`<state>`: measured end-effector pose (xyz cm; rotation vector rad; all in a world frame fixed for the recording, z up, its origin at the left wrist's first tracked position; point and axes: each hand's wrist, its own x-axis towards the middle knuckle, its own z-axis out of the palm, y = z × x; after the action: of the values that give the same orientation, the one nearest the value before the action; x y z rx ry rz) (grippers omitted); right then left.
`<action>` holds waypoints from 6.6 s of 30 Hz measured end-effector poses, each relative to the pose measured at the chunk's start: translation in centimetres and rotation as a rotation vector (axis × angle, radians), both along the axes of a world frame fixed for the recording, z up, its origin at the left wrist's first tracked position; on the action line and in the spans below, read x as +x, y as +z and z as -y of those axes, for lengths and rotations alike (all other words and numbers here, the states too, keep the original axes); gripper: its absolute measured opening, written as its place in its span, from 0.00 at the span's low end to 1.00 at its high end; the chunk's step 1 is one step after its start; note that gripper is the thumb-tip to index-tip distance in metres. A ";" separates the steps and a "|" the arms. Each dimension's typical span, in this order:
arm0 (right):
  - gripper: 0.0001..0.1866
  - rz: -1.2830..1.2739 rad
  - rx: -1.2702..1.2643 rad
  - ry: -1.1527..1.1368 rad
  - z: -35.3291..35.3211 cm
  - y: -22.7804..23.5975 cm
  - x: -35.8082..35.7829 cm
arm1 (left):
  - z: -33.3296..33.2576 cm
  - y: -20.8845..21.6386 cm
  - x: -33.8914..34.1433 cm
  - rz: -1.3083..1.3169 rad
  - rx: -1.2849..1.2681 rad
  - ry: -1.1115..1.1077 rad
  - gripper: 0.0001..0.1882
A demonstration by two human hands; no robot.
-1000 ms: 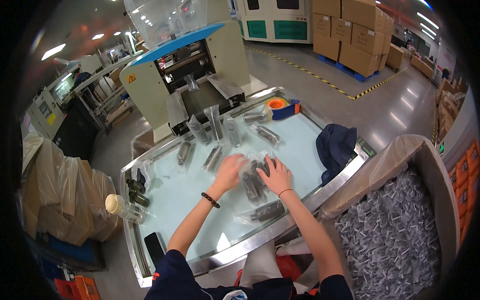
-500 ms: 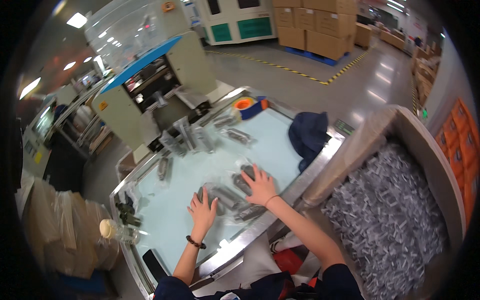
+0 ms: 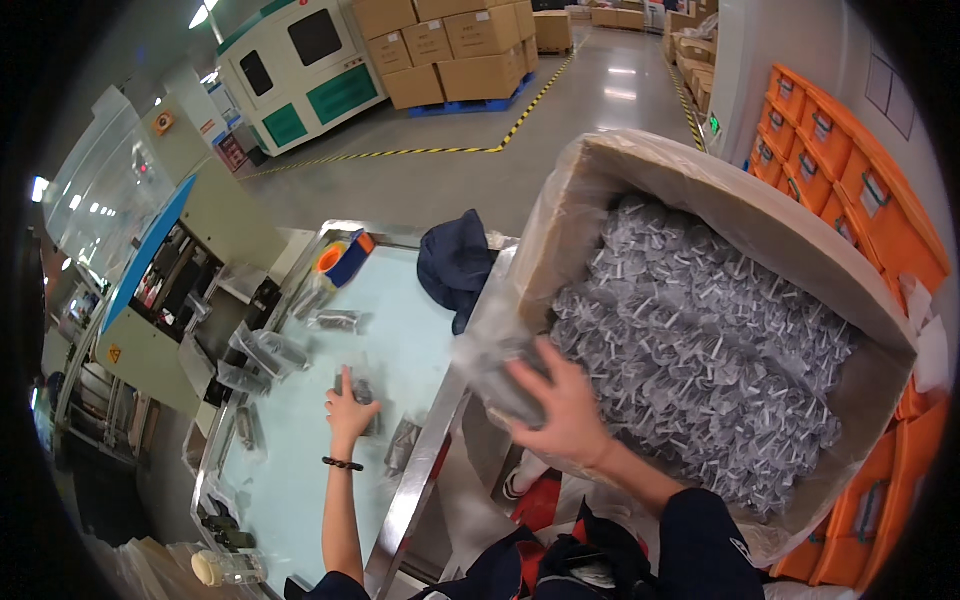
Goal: The person sorts and packs small grey plastic parts by hand from a bulk container into plastic bags on a workstation.
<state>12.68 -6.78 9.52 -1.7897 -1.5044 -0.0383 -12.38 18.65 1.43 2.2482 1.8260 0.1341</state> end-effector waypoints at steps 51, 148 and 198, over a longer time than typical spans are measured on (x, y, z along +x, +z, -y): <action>0.17 0.240 -0.351 -0.600 -9.6 -3.6 18.6 | 15.5 3.3 8.9 0.646 -0.713 -1.221 0.21; 0.52 0.313 -0.499 0.166 -15.8 -9.0 -14.3 | -15.6 2.4 -8.4 0.140 -0.267 0.226 0.55; 0.39 -1.495 -0.587 0.494 -21.4 -6.9 -7.9 | -2.6 -2.8 -3.4 1.664 -0.814 0.192 0.24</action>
<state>4.81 14.66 2.66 -1.1065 -0.7205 1.7037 -15.78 21.27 -1.36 0.7163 0.7899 0.7978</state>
